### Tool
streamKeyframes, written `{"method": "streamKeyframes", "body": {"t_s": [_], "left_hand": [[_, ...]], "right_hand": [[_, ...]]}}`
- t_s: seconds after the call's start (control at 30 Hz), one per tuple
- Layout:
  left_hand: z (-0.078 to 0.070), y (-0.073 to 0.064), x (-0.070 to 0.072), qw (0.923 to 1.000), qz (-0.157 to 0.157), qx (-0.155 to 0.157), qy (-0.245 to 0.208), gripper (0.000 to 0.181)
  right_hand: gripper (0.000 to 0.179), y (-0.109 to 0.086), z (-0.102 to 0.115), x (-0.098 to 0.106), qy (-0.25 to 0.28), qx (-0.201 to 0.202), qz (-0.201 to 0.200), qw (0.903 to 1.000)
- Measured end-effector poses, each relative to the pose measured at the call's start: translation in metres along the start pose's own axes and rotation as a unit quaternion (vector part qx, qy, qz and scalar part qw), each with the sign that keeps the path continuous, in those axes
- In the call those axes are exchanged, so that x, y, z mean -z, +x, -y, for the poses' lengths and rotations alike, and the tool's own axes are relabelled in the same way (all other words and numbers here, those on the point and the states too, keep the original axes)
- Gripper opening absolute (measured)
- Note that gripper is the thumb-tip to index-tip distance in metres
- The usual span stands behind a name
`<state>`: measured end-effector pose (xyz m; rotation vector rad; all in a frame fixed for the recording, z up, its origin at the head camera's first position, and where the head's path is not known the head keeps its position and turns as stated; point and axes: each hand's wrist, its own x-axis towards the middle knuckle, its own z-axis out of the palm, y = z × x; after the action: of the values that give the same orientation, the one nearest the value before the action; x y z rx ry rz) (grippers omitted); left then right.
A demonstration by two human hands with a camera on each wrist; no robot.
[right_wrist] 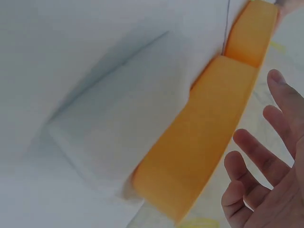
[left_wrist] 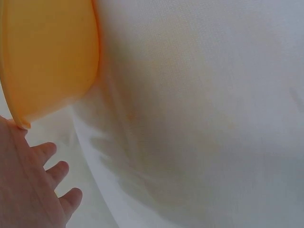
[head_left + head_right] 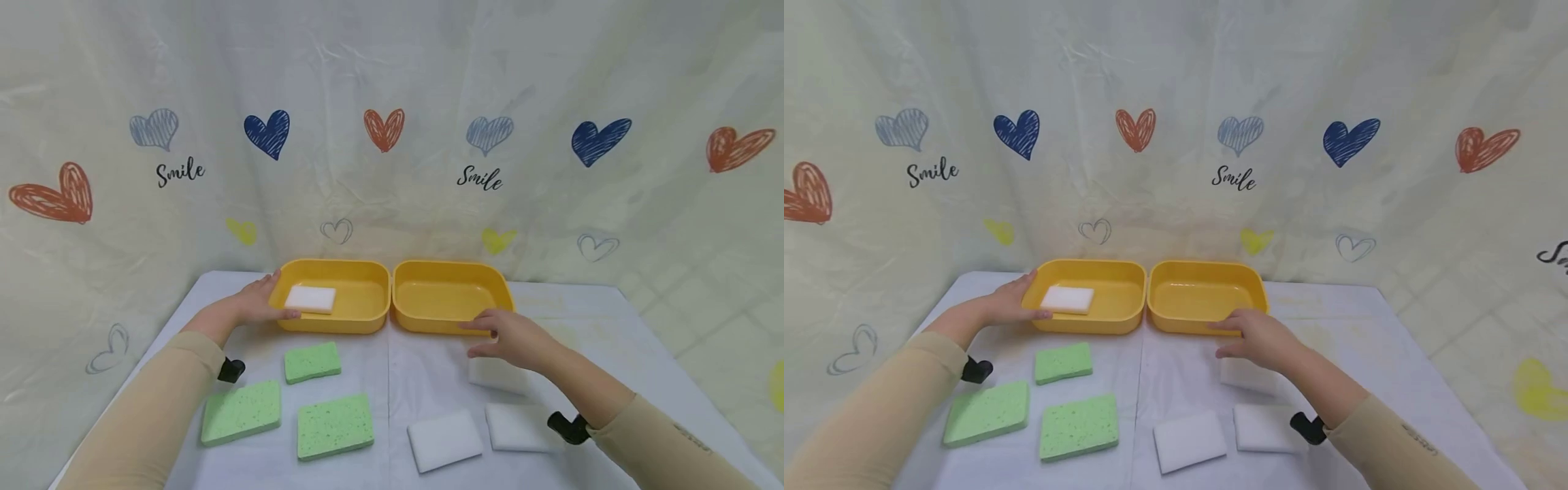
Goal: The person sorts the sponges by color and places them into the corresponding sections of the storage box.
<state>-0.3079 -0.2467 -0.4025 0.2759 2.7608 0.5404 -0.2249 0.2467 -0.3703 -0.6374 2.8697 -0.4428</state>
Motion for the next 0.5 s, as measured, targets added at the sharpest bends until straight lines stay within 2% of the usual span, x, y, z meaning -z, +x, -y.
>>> {"method": "streamKeyframes", "body": {"t_s": [0.23,0.4,0.5], "left_hand": [[0.002,0.001,-0.002,1.0,-0.002,0.001,-0.002,0.128],[0.004,0.003,-0.004,1.0,-0.002,0.001,0.003,0.129],[0.006,0.005,-0.004,1.0,-0.003,-0.002,0.001,0.13]], "right_hand": [[0.057,-0.027,-0.03,-0.008,0.01,-0.036,0.006,0.9993],[0.057,-0.039,-0.042,-0.008,0.013,-0.032,0.011,0.9993],[0.058,-0.044,-0.047,-0.01,0.006,-0.05,0.027,0.9984]]}}
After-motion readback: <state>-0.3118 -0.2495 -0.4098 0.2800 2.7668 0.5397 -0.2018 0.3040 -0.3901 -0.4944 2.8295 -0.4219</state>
